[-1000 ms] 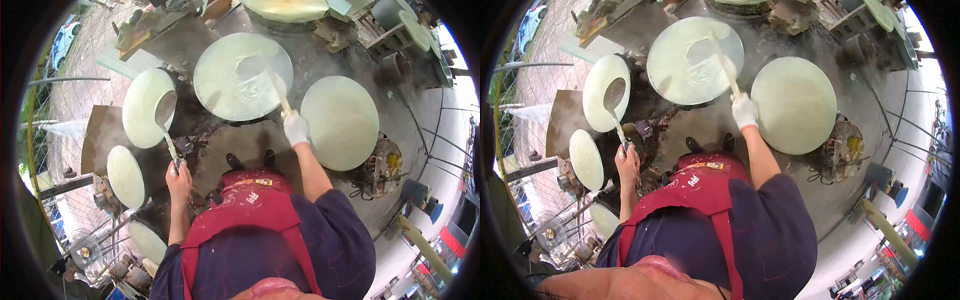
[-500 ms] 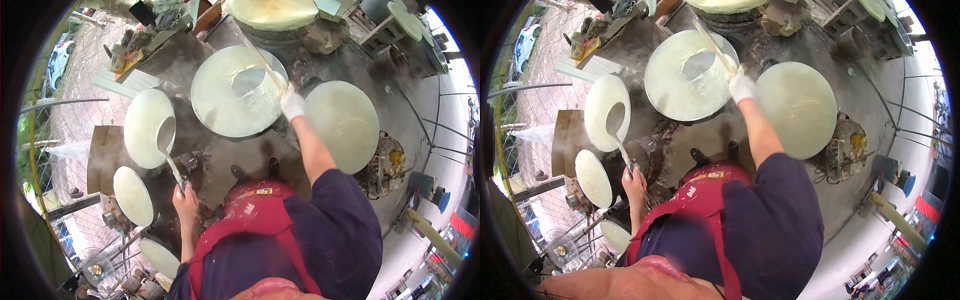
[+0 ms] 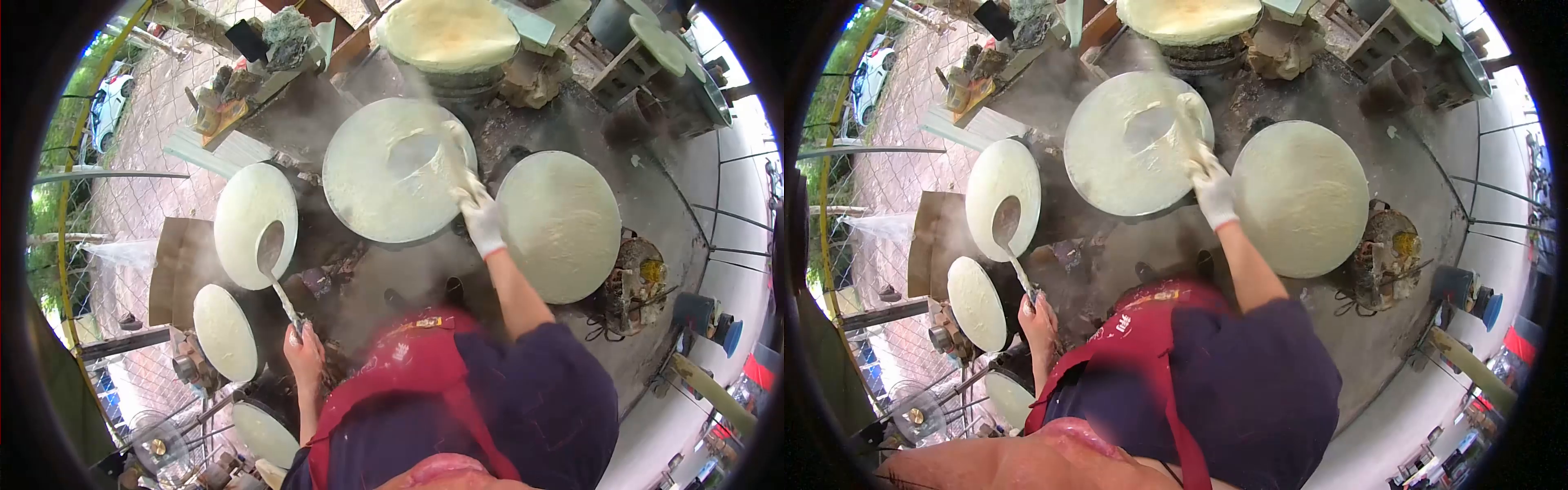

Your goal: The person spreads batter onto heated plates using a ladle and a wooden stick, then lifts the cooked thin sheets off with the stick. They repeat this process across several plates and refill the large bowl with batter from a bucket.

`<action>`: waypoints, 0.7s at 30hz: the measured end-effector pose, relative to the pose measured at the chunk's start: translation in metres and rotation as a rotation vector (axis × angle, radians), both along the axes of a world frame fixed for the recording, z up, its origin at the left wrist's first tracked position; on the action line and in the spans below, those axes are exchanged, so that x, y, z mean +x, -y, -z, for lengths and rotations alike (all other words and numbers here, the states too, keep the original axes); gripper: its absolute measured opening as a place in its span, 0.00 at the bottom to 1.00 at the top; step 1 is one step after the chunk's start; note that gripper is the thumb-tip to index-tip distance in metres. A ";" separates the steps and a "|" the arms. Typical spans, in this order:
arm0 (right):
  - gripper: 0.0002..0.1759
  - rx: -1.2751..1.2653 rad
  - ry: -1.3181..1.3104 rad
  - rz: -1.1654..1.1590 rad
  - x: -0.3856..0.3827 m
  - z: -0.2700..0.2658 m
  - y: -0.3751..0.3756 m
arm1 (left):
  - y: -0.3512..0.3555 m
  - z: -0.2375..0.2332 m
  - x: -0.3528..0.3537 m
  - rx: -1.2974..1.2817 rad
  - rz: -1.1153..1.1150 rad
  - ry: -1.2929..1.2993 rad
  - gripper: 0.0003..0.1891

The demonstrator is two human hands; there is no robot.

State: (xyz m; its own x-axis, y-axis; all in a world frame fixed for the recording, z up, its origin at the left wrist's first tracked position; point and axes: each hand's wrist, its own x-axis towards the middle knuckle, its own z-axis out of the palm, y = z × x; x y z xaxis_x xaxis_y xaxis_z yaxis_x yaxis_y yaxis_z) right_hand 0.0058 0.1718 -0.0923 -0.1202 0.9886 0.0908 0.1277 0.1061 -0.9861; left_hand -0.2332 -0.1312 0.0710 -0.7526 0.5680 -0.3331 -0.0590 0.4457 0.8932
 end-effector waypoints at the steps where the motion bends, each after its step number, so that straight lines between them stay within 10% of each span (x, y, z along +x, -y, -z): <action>1: 0.23 -0.084 -0.091 0.187 0.008 0.035 0.016 | -0.003 0.001 -0.001 0.016 -0.002 0.015 0.07; 6: 0.09 -0.752 -0.259 -0.106 0.023 0.021 0.080 | -0.025 -0.007 -0.002 0.033 0.103 0.104 0.05; 13: 0.09 -0.900 -0.054 -0.032 0.023 -0.006 0.082 | -0.034 0.003 -0.013 0.124 0.228 0.014 0.08; 21: 0.16 -0.602 -0.394 -0.202 0.053 0.033 0.053 | -0.032 0.011 -0.006 0.093 0.140 0.066 0.10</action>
